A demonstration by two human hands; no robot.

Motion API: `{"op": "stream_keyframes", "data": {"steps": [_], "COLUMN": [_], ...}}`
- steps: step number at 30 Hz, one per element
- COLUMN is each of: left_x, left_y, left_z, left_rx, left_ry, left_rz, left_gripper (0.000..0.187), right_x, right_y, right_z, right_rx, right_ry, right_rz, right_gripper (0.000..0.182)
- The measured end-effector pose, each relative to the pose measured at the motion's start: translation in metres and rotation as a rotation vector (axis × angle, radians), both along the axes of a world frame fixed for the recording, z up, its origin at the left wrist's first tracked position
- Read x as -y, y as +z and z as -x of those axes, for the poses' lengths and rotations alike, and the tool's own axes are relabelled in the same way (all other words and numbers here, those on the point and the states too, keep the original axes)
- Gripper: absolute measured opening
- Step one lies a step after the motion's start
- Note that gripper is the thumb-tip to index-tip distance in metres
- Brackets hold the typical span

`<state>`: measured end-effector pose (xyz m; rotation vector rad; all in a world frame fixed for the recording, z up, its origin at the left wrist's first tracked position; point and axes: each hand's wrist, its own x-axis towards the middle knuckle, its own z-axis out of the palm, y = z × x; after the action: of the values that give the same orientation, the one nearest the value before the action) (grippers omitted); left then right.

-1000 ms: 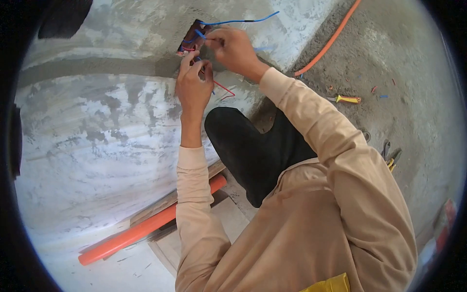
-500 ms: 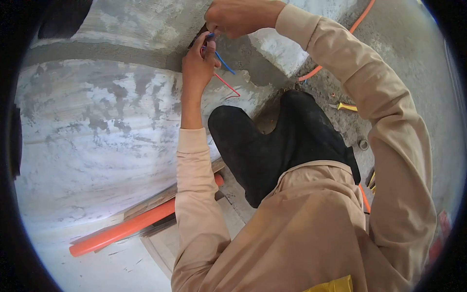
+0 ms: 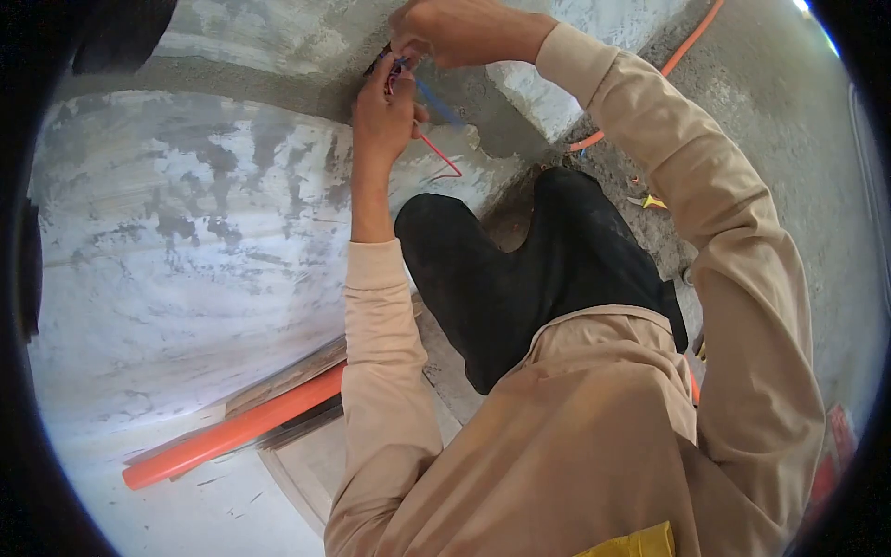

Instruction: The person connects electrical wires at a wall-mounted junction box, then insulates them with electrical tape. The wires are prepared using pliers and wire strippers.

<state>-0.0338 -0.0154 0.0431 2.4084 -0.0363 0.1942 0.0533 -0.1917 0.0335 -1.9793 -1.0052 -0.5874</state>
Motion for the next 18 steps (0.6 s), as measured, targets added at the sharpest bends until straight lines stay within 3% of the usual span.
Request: {"op": "stream_keyframes", "data": {"steps": [3, 9, 12, 15, 17, 18], "left_x": [-0.005, 0.013, 0.008, 0.013, 0.014, 0.014], "left_y": [0.004, -0.01, -0.02, -0.025, -0.018, -0.013], "left_z": [-0.001, -0.006, -0.012, -0.002, 0.006, 0.009], "left_rx": [-0.056, 0.115, 0.228, 0.415, 0.316, 0.264], "left_ry": [0.097, 0.257, 0.263, 0.333, 0.324, 0.322], "left_rz": [0.082, 0.071, -0.09, -0.456, -0.486, -0.5], "left_gripper": [0.036, 0.035, 0.032, 0.036, 0.042, 0.045], "right_x": [-0.013, -0.035, -0.043, -0.046, -0.047, -0.043], "right_y": [-0.015, -0.049, -0.058, -0.06, -0.059, -0.044], "right_z": [-0.006, -0.009, -0.011, -0.013, -0.016, -0.004], "right_rx": [-0.08, -0.2, -0.213, -0.186, -0.124, -0.061], "right_ry": [0.004, -0.005, -0.016, -0.023, -0.076, -0.224], "right_rz": [-0.151, -0.437, -0.499, -0.507, -0.476, -0.358], "right_gripper": [0.013, 0.012, 0.012, 0.013, 0.013, 0.014]}}
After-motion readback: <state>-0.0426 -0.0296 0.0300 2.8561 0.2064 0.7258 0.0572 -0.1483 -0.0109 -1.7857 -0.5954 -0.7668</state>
